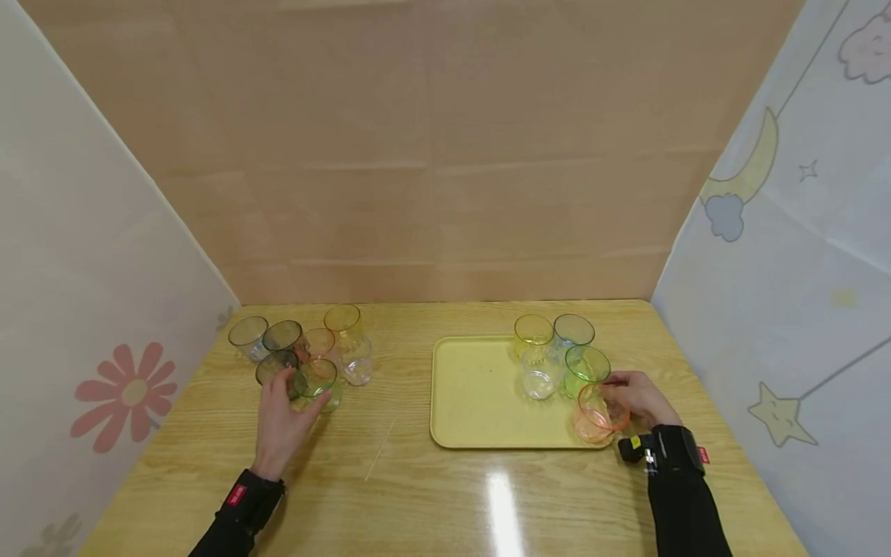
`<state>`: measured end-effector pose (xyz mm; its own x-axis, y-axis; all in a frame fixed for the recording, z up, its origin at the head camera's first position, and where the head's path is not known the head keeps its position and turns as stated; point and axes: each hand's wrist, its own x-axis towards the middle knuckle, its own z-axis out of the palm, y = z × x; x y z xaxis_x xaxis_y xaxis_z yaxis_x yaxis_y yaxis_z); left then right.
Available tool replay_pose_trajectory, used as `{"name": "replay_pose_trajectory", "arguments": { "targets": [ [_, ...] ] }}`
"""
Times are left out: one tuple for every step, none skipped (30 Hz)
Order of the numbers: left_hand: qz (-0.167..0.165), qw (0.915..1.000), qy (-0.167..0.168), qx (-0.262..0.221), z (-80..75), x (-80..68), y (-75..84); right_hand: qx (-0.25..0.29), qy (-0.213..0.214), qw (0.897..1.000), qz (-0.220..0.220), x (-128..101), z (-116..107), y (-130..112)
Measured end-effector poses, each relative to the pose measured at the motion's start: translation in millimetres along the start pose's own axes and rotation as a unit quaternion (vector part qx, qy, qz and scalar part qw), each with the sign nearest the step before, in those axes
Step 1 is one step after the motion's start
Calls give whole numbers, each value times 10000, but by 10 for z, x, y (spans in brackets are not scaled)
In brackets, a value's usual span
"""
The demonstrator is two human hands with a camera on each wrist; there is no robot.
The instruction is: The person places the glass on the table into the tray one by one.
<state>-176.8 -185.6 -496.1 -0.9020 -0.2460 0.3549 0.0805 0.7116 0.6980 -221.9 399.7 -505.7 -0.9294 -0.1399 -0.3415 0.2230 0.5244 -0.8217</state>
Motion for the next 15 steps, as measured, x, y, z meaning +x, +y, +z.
{"name": "replay_pose_trajectory", "arguments": {
  "targets": [
    [-19, 10000, -27, 28, 1, 2, 1, 7, -18, 10000, -13, 1, 1, 0],
    [-26, 10000, -56, 53, 1, 4, 4, 28, -28, 10000, -10, 4, 1, 0],
    [-31, 9999, -91, 66, 1, 8, 5, 27, -25, 10000, -6, 7, 1, 1],
    [-38, 9999, -130, 89, 0, 13, 8, 23, -13, 10000, 9, 9, 1, 1],
    [-28, 9998, -168, 93, -1, 21, 11, 3, 8, 10000, 25, 10, 3, 1],
    [-25, 9997, -219, 96, -3, 30, 13, -11, -7, 10000, 7, 13, 3, 3],
    [-35, 9996, -276, 104, -6, 39, 18, -20, -5, 10000, -5, 13, 3, 3],
    [-52, 9993, -346, 112, -9, 48, 21, -25, 5, 10000, -11, 13, 4, 3],
    [-79, 9990, -434, 117, -8, 57, 24, -17, 12, 10000, -3, 14, 5, 3],
    [-118, 9984, -532, 123, -7, 67, 26, -8, -11, 10000, -27, 13, 4, 4],
    [-167, 9978, -630, 99, -5, 77, 27, 2, -13, 10000, -36, 11, 5, 4],
    [-221, 9971, -725, 75, -2, 86, 28, 27, -25, 10000, -45, 10, 5, 4],
    [-276, 9963, -808, 48, 2, 94, 29, 54, -22, 10000, -41, 11, 6, 5],
    [-328, 9955, -889, 35, 8, 101, 26, 76, -23, 10000, -45, 10, 7, 6],
    [-383, 9947, -952, 4, 13, 107, 28, 65, -21, 10000, -66, 9, 7, 7]
  ]
}}
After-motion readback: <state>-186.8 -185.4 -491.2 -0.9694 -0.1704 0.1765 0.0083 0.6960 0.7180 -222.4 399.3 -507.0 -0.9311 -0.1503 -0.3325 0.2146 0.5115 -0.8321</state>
